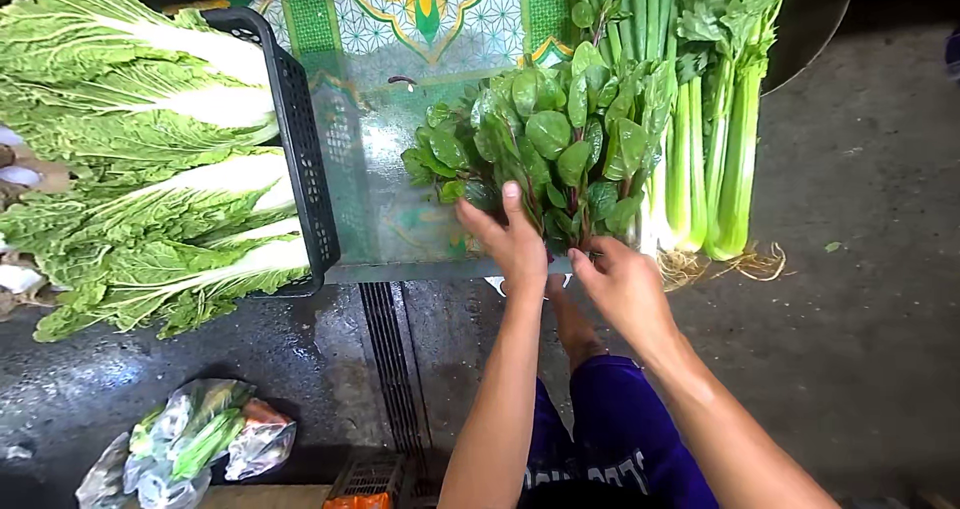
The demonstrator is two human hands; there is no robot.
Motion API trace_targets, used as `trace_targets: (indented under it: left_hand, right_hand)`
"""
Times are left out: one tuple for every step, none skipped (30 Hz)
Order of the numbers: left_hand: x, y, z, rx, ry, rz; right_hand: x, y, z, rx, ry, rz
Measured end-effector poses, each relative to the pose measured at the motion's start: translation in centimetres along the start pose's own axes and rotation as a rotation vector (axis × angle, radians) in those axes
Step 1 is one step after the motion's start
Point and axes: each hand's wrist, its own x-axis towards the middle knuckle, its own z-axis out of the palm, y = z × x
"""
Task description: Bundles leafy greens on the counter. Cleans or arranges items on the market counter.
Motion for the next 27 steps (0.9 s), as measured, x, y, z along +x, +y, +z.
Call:
trace_targets:
  left_hand:
    - [-0.1, 0.1, 0.0, -0.003, -0.006, -0.013]
    - [-0.1, 0.3, -0.3, -0.015, -0.021, -0.028]
    - [-0.1, 0.3, -0.8, -0.028, -0.022, -0.035]
    - [-0.1, 0.3, -1.5, -0.045, -0.008, -0.027]
    - [-0.4, 0.1, -2.4, -0.059, 0.011, -0.015]
    - [-0.9, -0.3, -3.4, -0.068, 0.026, -0.009]
    - [-1.7, -0.8, -4.5, -0.077, 0.035, -0.008]
    - [-2.7, -1.4, -5.5, -0.091, 0.043, -0.02]
    - [-3.8, -2.0, -6.3, -0.118, 0.046, -0.051]
    - [-5.0, -2.5, -6.9, -0.156, 0.049, -0.101]
    - [-6.1, -2.9, -7.1, -0.211, 0.035, -0.168]
    - [-7.1, -3.1, -7.0, -0.283, 0.003, -0.256]
    - [-7.8, -3.2, -6.7, -0.363, -0.044, -0.362]
    - [-8.3, -3.2, -6.3, -0.439, -0.094, -0.469]
    - [-8.5, -3.1, -5.6, -0.509, -0.127, -0.555]
    - [-8.4, -3.1, -4.9, -0.574, -0.147, -0.612]
    - [-8.2, -3.0, -4.3, -0.631, -0.153, -0.648]
    - [-8.0, -3.0, -3.7, -0.673, -0.144, -0.67]
    - [-7.9, -3.0, -3.2, -0.704, -0.129, -0.689]
    - [-7.9, -3.1, -2.9, -0.734, -0.119, -0.701]
    - [-8.0, -3.1, -2.7, -0.763, -0.122, -0.703]
    - [-8.2, -3.2, -2.6, -0.789, -0.129, -0.7]
    - [-8.4, -3.3, -2.5, -0.804, -0.137, -0.696]
    - [-8.6, -3.3, -2.5, -0.814, -0.147, -0.694]
    - [-8.8, -3.3, -2.5, -0.822, -0.155, -0.693]
    - [-8.9, -3.2, -2.4, -0.824, -0.154, -0.69]
    - [-8.9, -3.2, -2.2, -0.821, -0.15, -0.687]
  right_hand:
    - [0.1, 0.0, 0.0, 0.009, -0.008, -0.001]
    - [0.0, 0.0, -0.1, 0.03, -0.018, 0.001]
    - [0.0, 0.1, -0.3, 0.057, -0.029, 0.002]
    - [-0.1, 0.3, -0.6, 0.087, -0.045, 0.005]
    - [-0.1, 0.3, -1.0, 0.116, -0.063, 0.006]
    - [-0.1, 0.4, -1.4, 0.147, -0.081, 0.009]
    - [-0.2, 0.4, -1.9, 0.183, -0.091, 0.004]
    - [-0.3, 0.5, -2.4, 0.221, -0.099, -0.006]
    - [-0.3, 0.4, -2.9, 0.262, -0.107, -0.01]
    - [-0.2, 0.4, -3.4, 0.308, -0.115, -0.01]
    - [-0.2, 0.3, -3.8, 0.34, -0.118, -0.012]
    - [-0.2, 0.3, -4.2, 0.36, -0.115, -0.022]
    - [-0.1, 0.4, -4.4, 0.365, -0.112, -0.034]
    - [0.0, 0.4, -4.4, 0.36, -0.112, -0.039]
    - [0.0, 0.4, -4.4, 0.351, -0.111, -0.04]
    - [0.1, 0.4, -4.4, 0.347, -0.111, -0.045]
    - [0.2, 0.4, -4.3, 0.349, -0.109, -0.05]
    - [0.1, 0.5, -4.2, 0.351, -0.106, -0.053]
    - [0.1, 0.6, -4.1, 0.351, -0.104, -0.054]
    - [0.1, 0.7, -4.0, 0.353, -0.102, -0.054]
    - [0.1, 0.7, -3.9, 0.357, -0.103, -0.052]
    - [0.0, 0.7, -3.9, 0.362, -0.107, -0.05]
    - [0.1, 0.7, -3.8, 0.368, -0.111, -0.046]
    - [0.1, 0.6, -3.7, 0.375, -0.112, -0.044]
    - [0.0, 0.5, -3.6, 0.384, -0.112, -0.043]
    - [0.0, 0.4, -3.6, 0.391, -0.111, -0.044]
    - [0.0, 0.2, -3.5, 0.398, -0.109, -0.046]
